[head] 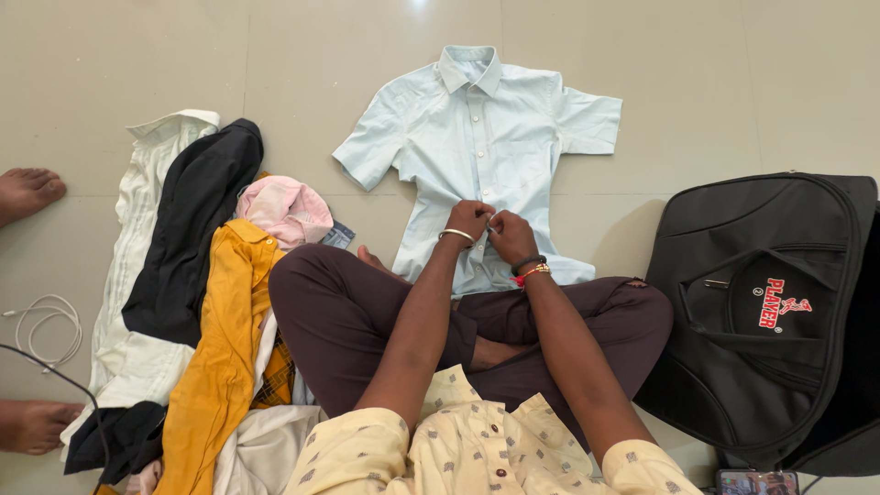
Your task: The person sits on the floor and takes a light blue shirt from a black bag. They unfold the shirt, lay it flat on the floor, and button it up. The person then smooths the fabric and folds the shirt neatly.
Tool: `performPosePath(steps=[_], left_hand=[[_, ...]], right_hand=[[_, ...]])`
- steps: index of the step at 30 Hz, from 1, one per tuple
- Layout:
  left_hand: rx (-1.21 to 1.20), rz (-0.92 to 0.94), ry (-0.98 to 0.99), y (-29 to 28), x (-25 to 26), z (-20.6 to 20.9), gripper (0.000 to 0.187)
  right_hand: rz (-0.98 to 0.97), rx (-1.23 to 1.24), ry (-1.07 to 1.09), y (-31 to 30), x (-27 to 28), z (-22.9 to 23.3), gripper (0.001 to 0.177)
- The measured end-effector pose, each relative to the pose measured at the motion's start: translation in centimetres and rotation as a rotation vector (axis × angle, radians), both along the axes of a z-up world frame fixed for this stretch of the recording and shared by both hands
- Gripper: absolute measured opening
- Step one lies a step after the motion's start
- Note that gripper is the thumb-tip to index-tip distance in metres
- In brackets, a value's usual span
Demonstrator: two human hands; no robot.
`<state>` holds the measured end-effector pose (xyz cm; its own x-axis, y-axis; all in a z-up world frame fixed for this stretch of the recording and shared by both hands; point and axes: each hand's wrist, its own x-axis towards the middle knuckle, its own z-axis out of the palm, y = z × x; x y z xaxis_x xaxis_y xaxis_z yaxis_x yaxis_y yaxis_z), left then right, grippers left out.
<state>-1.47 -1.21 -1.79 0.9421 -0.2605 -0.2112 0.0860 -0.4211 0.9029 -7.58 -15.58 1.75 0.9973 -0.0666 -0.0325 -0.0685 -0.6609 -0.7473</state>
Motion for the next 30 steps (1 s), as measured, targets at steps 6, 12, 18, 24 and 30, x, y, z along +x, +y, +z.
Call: performPosePath(steps=[6, 12, 18, 24, 30], left_hand=[[0.076, 0.034, -0.253, 0.0, -0.3, 1.8, 0.019], [0.529, 0.353, -0.359, 0.9, 0.7, 2.8, 0.027], [0.827, 0.223, -0.264, 1.1, 0.7, -0.9, 0.046], [0.882, 0.037, -0.135, 1.1, 0.3, 1.1, 0.066], [0.846, 0.142, 0.389, 0.8, -1.0, 8.3, 0.074]], right_hand=[[0.075, -0.183, 0.282, -0.3, -0.6, 1.5, 0.031], [0.178, -0.356, 0.373, -1.1, -1.0, -0.5, 0.036], [0.424, -0.285, 0.471, -0.6, -1.1, 0.9, 0.05], [0.057, -0.272, 0.417, -2.5, 0.6, 3.2, 0.058], [-0.077, -0.363, 0.303, -4.0, 1.1, 0.3, 0.102]])
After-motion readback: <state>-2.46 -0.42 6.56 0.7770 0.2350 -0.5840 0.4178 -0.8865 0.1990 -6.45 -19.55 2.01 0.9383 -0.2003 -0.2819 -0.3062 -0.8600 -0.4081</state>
